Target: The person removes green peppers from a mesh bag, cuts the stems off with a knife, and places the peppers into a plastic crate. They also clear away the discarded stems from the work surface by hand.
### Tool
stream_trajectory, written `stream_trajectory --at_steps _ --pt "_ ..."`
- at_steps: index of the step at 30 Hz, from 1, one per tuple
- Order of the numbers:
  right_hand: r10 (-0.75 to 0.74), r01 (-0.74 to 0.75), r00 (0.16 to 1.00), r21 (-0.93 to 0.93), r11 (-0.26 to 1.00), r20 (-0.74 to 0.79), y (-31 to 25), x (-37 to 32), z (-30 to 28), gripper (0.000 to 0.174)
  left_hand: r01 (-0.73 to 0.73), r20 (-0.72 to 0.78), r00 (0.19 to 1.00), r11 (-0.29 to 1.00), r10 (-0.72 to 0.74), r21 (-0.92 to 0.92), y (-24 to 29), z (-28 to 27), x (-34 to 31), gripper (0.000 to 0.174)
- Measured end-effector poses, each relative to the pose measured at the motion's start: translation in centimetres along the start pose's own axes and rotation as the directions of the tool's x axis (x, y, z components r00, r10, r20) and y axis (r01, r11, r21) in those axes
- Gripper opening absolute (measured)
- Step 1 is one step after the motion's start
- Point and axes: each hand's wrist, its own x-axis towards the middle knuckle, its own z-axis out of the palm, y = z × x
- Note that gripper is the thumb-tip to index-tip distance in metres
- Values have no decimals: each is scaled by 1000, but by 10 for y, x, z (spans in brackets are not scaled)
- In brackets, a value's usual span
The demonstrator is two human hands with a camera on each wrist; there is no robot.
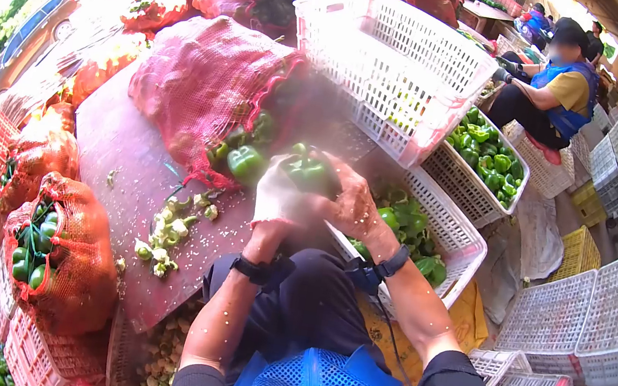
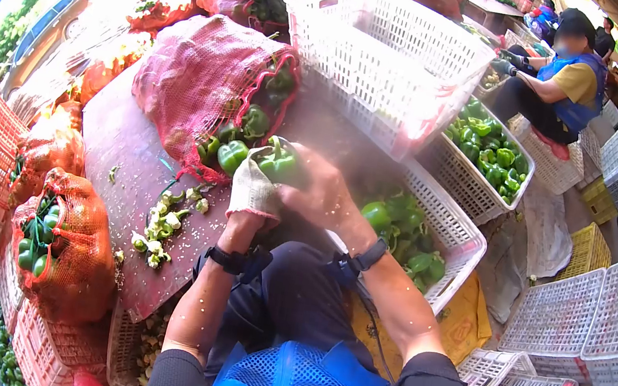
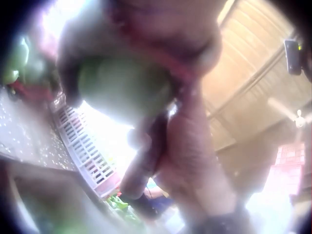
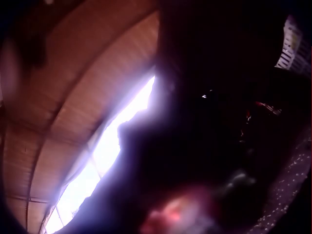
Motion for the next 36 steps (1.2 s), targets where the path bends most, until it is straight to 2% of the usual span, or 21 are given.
stream_trajectory --at_steps 1,3,6,8,11,13,15,16,18,21,23,24,25,26,27,28,29,30,32,34,36 --pt "0 0 1000 3 1000 3 2 -1 -2 61 -152 52 987 988 151 28 -4 0 0 41" --pt "39 -40 999 42 998 29 5 -4 -8 56 -107 52 992 991 111 -75 0 0 2 45" --pt "106 -111 993 95 989 61 6 -7 -16 52 -90 134 988 991 77 94 10 -5 6 46" --pt "104 -113 991 120 986 81 8 -7 -20 51 -303 256 942 877 217 372 -4 -2 13 49" --pt "152 -178 980 212 961 131 6 -6 -29 49 -217 400 916 799 -32 560 -18 3 20 55" --pt "189 -228 970 290 930 154 10 -12 -30 43 -476 382 873 699 303 534 -17 4 16 53" --pt "317 -365 931 450 815 181 9 -19 -38 40 9 209 976 975 -56 221 2 4 11 44" --pt "338 -365 930 482 797 146 14 -22 -39 37 136 346 918 974 -193 182 -4 9 13 38" --pt "363 -365 927 465 807 97 16 -29 -43 38 66 353 930 990 -108 128 -48 34 20 29" --pt "457 -426 888 468 774 53 11 -41 -52 37 -7 342 939 998 -15 62 -17 36 11 19" --pt "544 -396 839 657 642 -26 24 -55 -49 37 -1 333 943 999 -16 52 -5 44 8 21" --pt "556 -374 825 638 673 -103 27 -60 -47 38 209 279 955 885 -95 -416 -3 52 12 23" --pt "555 -371 824 637 675 -109 33 -66 -47 38 329 269 944 528 -189 -783 -1 57 16 27" --pt "581 -291 783 694 659 -224 39 -73 -49 43 350 255 935 521 -246 -779 -2 56 18 25" --pt "608 -204 723 739 642 -329 43 -80 -51 50 171 202 975 893 -93 -415 27 42 24 31" --pt "652 -181 682 787 590 -332 38 -86 -58 53 375 255 925 567 -282 -733 32 39 27 35" --pt "641 -201 681 752 628 -354 30 -95 -71 51 453 378 828 97 -414 -886 33 33 32 40" --pt "577 -233 732 662 712 -363 29 -104 -82 46 420 420 900 494 -118 -761 -27 47 50 48" --pt "474 -388 794 283 877 -380 31 -117 -112 45 446 491 867 584 -92 -678 -27 56 45 47" --pt "309 -448 872 -362 818 -381 24 -113 -130 66 462 575 815 675 -68 -575 -18 64 38 46" --pt "195 -302 942 -441 845 -272 11 -96 -128 71 594 615 761 603 -207 -532 -3 64 33 34"
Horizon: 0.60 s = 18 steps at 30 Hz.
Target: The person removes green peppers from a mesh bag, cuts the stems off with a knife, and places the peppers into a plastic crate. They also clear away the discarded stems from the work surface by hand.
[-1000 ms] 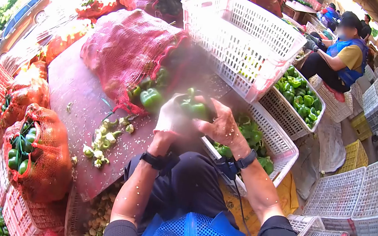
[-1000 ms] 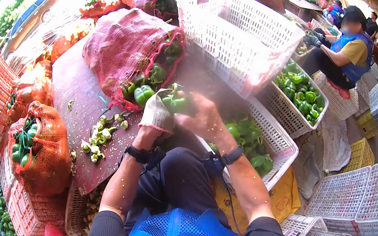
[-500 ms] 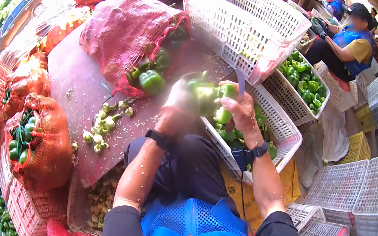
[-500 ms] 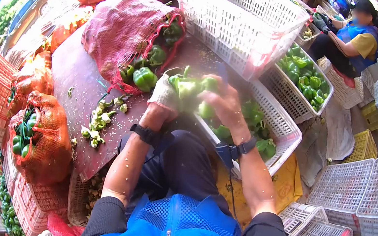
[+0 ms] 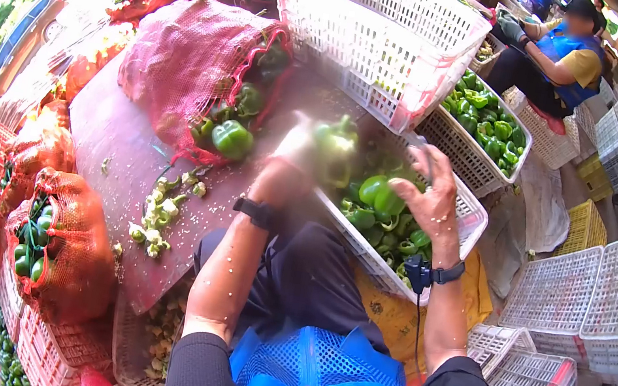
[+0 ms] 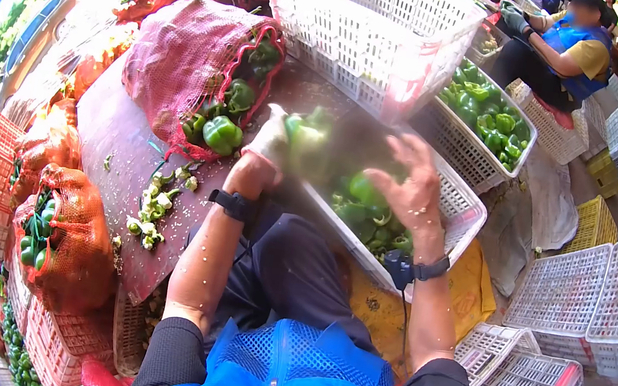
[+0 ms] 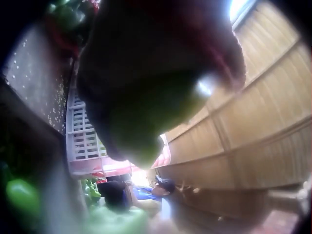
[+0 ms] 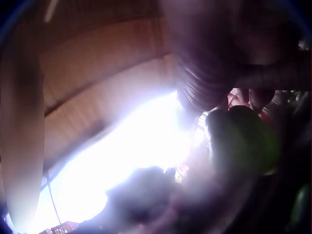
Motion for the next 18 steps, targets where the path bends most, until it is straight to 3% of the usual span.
stream_trajectory --at_steps 1,2,3,4,5,7,8,10,11,12,13,14,16,17,18 --pt "-171 172 984 -17 985 52 -17 9 1 75 266 168 957 949 -238 -171 15 5 -6 27" --pt "-69 68 977 14 998 204 -38 18 -1 76 -64 132 991 929 17 365 12 9 -13 24" --pt "23 -36 936 31 999 352 -54 25 1 78 -332 232 941 530 248 780 7 14 -17 22" --pt "-177 194 939 -31 980 296 -51 32 12 74 -319 278 948 490 156 812 -31 -11 17 17" --pt "-191 206 937 -22 978 291 -45 38 19 74 -465 418 865 127 279 876 -49 -21 27 17" --pt "-334 362 837 18 932 433 -40 46 27 68 -417 372 894 161 251 895 -25 -10 6 19" --pt "-270 296 845 17 955 461 -43 45 25 63 -413 367 895 160 252 897 -17 -6 1 19" --pt "-245 262 855 27 965 457 -44 43 28 60 -282 273 959 303 72 910 -3 1 -4 31" --pt "-216 225 867 33 974 449 -44 41 29 57 -282 273 959 301 73 911 4 8 -14 31" --pt "-215 225 868 33 974 447 -42 40 30 57 -319 274 945 308 181 896 22 26 -35 36" --pt "-234 220 894 80 972 383 -39 38 32 53 -356 271 919 312 286 881 31 36 -46 41" --pt "-249 220 915 127 967 317 -38 36 33 48 -358 272 919 312 287 880 17 32 -37 41" --pt "-260 234 932 128 964 253 -38 33 36 44 -521 272 853 696 446 494 -13 27 -18 37" --pt "-270 248 945 130 960 188 -38 31 37 41 -521 271 853 696 447 493 -17 32 -15 37" --pt "-271 249 944 131 959 190 -37 28 39 41 -184 50 983 970 179 157 1 49 -25 36"
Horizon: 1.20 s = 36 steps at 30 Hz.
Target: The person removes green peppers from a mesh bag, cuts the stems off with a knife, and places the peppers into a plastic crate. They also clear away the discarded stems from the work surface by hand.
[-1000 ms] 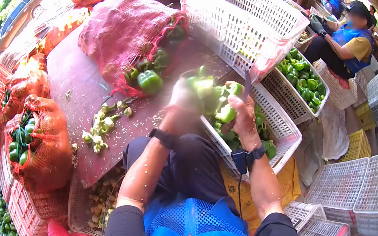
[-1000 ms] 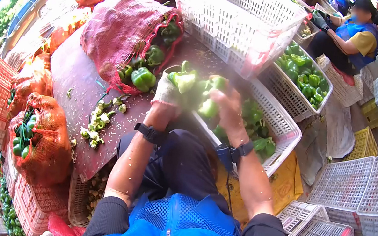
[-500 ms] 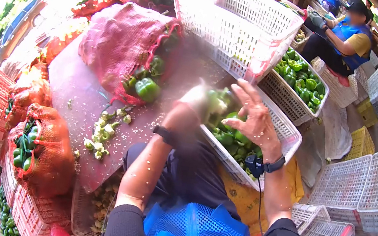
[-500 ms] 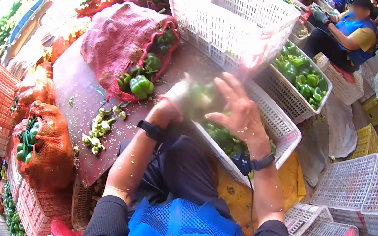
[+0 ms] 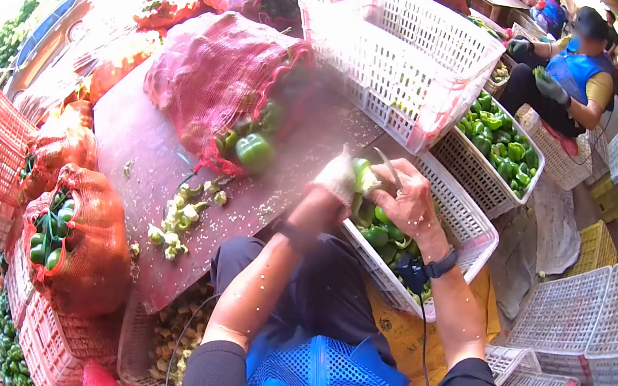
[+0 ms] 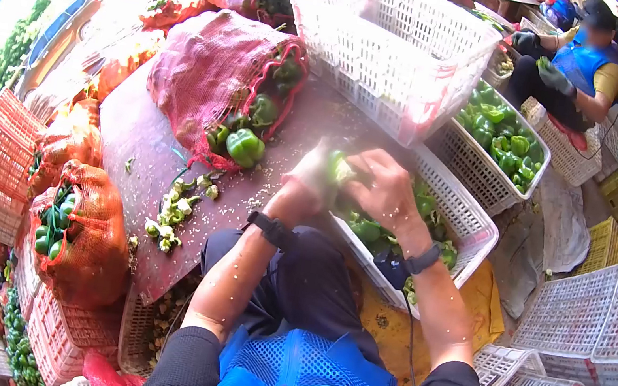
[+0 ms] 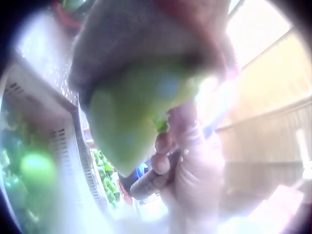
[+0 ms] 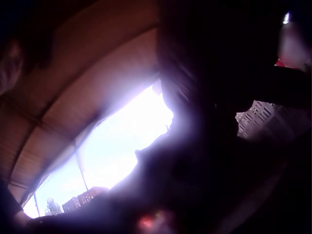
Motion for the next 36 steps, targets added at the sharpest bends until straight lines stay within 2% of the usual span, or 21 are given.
stream_trajectory --at_steps 1,5,8,11,13,14,15,16,17,18,19,21,23,25,27,29,30,31,33,35,36 --pt "14 -14 998 11 1000 -66 0 -2 4 39 316 -30 932 850 -362 -422 12 8 -2 43" --pt "99 -78 961 91 993 -257 -10 -8 9 32 350 -183 893 891 -411 -290 6 16 4 58" --pt "164 -131 910 113 985 -381 4 -10 14 31 271 -148 904 804 -402 -529 13 22 -2 50" --pt "289 -229 869 191 955 -402 22 -14 3 30 404 -138 882 873 -451 -272 7 14 -1 46" --pt "238 -249 865 32 968 -441 23 -14 -4 29 306 -110 949 949 -297 72 -12 8 18 27" --pt "224 -244 847 22 970 -482 26 -13 -11 29 154 -104 986 957 -132 245 -74 -13 50 25" --pt "314 -308 822 95 947 -474 33 -17 -17 29 153 -104 986 958 -131 243 -64 -2 51 25" --pt "320 -311 830 98 945 -457 32 -18 -25 29 59 -78 997 722 -6 690 -40 14 47 28" --pt "328 -316 835 104 943 -442 25 -18 -35 30 -32 7 996 289 87 957 -28 27 49 33" --pt "349 -373 858 9 928 -378 14 -15 -46 30 -276 173 960 636 222 720 -93 10 87 43" --pt "349 -374 858 8 927 -377 11 -15 -51 30 -276 172 960 637 221 719 -71 18 77 43" --pt "246 -287 949 -217 933 -196 7 -13 -60 32 -78 -121 956 628 268 774 -25 38 63 40" --pt "244 -240 970 -182 954 -1 0 -6 -62 35 49 -166 978 643 123 764 -12 42 57 26" --pt "194 -168 975 -215 962 109 2 3 -53 40 -268 218 962 414 165 870 10 42 36 23" --pt "116 -105 992 -198 975 49 6 8 -43 43 -366 295 919 285 263 886 2 34 39 28" --pt "49 -51 999 -180 982 -11 5 12 -29 46 -431 212 858 432 468 792 18 27 27 18" --pt "99 -111 989 -104 988 -114 1 12 -23 48 -301 -19 907 680 420 669 8 19 28 24" --pt "163 -172 964 -29 985 -210 -2 9 -19 49 -415 109 864 573 492 707 -18 1 40 29" --pt "173 -175 959 10 985 -225 -7 3 -20 52 -51 -54 977 469 208 882 4 -4 32 36" --pt "125 -125 975 11 992 -181 -1 -5 -11 49 303 -279 947 738 -160 604 27 1 19 42" --pt "136 -137 974 8 991 -180 1 -5 -7 49 54 -21 993 289 -119 956 9 -13 32 46"
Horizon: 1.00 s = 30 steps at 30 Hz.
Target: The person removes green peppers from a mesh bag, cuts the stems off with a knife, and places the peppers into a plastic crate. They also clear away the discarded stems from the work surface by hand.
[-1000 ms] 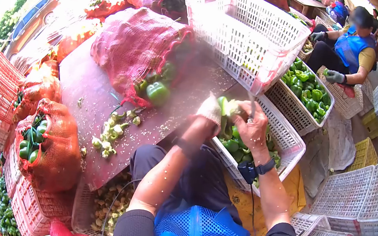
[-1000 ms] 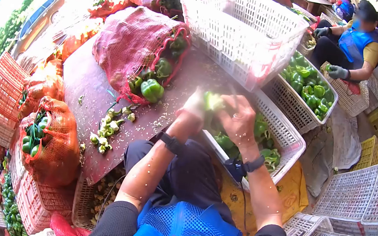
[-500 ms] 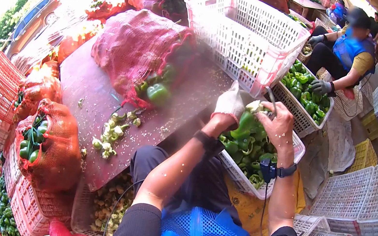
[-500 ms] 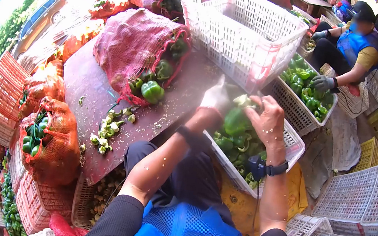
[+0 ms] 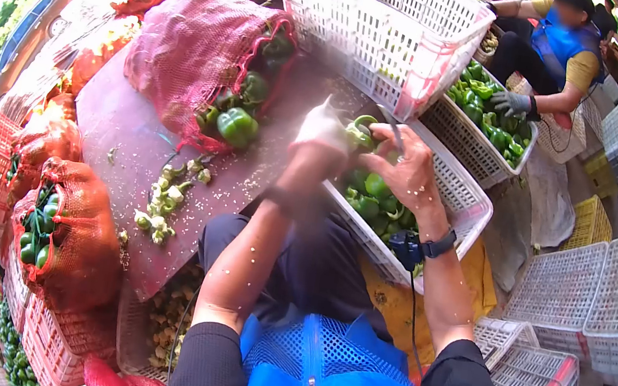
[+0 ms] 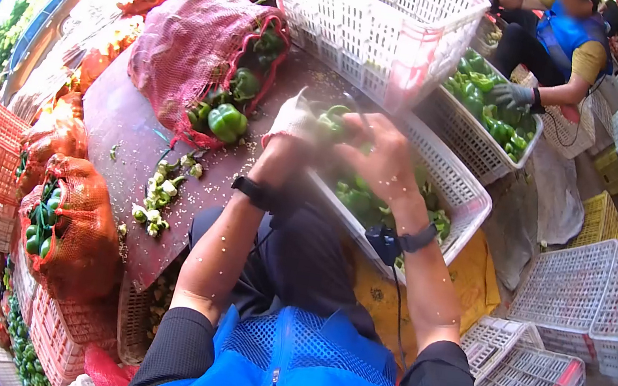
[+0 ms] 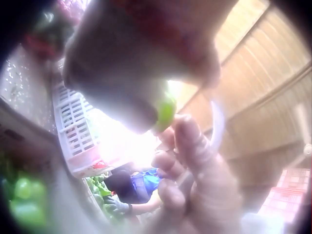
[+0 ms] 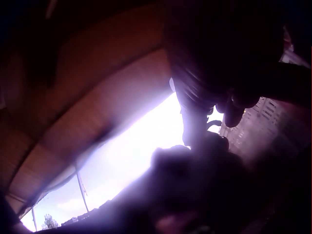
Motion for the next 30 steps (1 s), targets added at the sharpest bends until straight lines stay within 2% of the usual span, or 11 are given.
stream_trajectory --at_steps 3,7,10,12,15,16,17,19,22,25,30 --pt "-76 75 995 25 997 66 0 1 7 45 -1 8 1000 927 5 -375 -22 20 11 46" --pt "-109 114 990 -65 991 85 -7 4 13 35 59 -25 997 897 -77 -437 -9 6 -6 48" --pt "-101 108 991 -69 992 86 -6 3 20 28 -43 51 998 999 42 8 -2 -12 -14 47" --pt "-2 4 995 -19 1000 100 -12 1 25 23 -21 -20 1000 929 14 -370 -6 -17 -23 47" --pt "8 -8 1000 10 1000 -3 -17 -2 42 22 -59 -236 971 994 37 -88 -23 19 -10 51" --pt "-10 9 1000 -23 1000 -25 -21 -1 46 21 -97 -278 937 924 210 370 -11 7 -29 56" --pt "-16 16 1000 -10 1000 -13 -26 -2 52 21 32 -426 904 987 38 155 5 -10 -49 61" --pt "-87 83 993 -44 996 -81 -34 -2 64 19 263 -192 931 936 -310 -235 -8 -20 -34 55" --pt "-87 84 994 -45 995 -69 -30 1 69 15 179 -299 834 740 -464 -648 -54 -16 -33 48" --pt "118 -102 981 -110 989 151 2 -5 54 17 123 -528 847 946 57 300 -151 -38 -61 36" --pt "316 -132 856 -417 899 410 42 -14 54 39 384 -590 764 919 -262 90 -261 -72 -135 27"
